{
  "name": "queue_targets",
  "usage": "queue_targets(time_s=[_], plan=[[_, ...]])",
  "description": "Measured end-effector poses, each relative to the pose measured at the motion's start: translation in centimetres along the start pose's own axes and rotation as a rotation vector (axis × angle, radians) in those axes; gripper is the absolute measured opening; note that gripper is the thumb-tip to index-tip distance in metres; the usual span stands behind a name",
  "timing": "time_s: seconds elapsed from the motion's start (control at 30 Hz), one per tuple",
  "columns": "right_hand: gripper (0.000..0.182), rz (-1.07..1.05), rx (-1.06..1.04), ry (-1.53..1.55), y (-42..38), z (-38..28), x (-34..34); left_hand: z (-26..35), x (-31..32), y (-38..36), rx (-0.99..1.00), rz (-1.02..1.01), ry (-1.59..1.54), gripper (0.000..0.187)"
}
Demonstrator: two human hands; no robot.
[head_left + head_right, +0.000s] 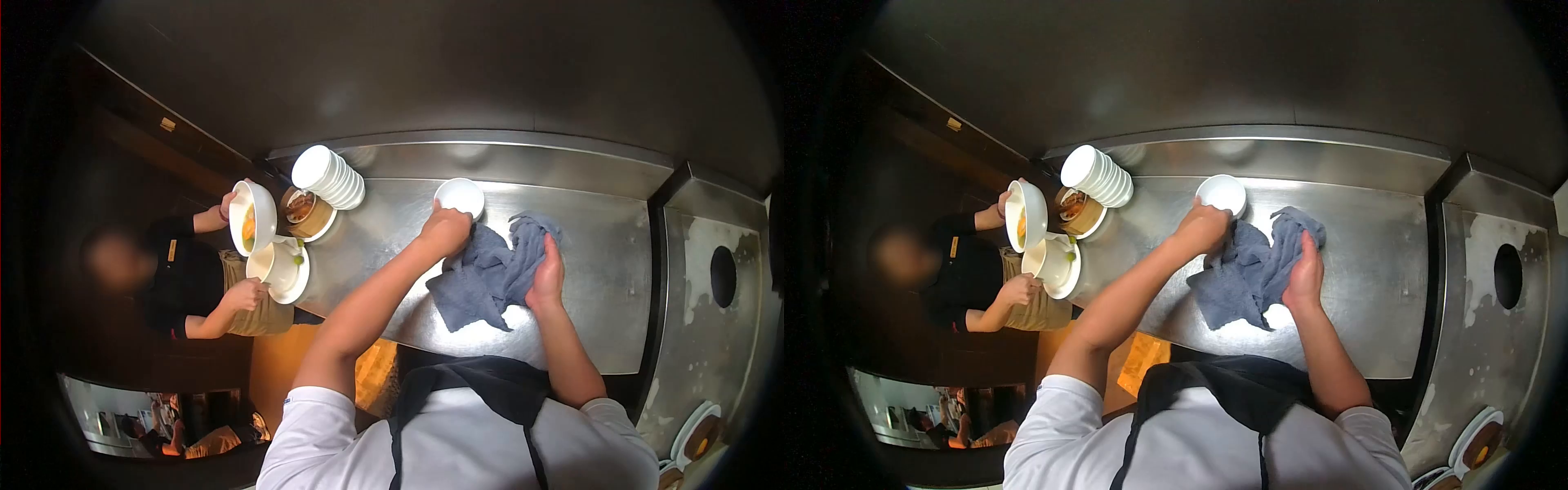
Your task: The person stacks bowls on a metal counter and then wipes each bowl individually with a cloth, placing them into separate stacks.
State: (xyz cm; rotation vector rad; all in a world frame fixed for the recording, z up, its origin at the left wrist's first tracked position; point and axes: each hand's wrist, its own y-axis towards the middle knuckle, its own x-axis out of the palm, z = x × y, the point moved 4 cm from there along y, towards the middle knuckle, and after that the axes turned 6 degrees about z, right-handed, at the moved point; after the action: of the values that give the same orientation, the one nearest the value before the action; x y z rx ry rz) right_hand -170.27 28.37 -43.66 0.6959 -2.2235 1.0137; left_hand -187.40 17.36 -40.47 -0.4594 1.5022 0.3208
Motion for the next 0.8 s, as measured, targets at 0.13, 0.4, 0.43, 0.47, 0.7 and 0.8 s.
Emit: queue_targets(time_s=[0.13,0.4,0.43,0.47,0.7,0.8], plan=[[0.044,-0.012,-0.028,0.046,0.1,0.8,-0.1,-0.2,-0.1,0.5,0.011,-0.075,-0.048,0.015],[0.048,0.026,-0.042,0.01,-1.1,0.9,-0.5,0.0,-0.2,0.9,0.091,-0.118,-0.07,0.015],[0.048,0.029,-0.047,0.008,-1.1,0.9,-0.6,0.0,-0.2,0.9,0.1,-0.125,-0.066,0.014],[0.048,0.031,-0.053,0.009,-1.0,0.8,-0.6,0.2,-0.3,0.9,0.111,-0.132,-0.06,0.014],[0.048,0.0,-0.016,0.025,-0.9,1.6,-0.4,-0.5,-1.6,1.1,-0.005,0.018,-0.164,0.019],[0.048,-0.003,-0.06,0.017,-0.5,1.7,-0.8,-1.3,-2.6,0.7,-0.086,0.248,-0.356,0.017]])
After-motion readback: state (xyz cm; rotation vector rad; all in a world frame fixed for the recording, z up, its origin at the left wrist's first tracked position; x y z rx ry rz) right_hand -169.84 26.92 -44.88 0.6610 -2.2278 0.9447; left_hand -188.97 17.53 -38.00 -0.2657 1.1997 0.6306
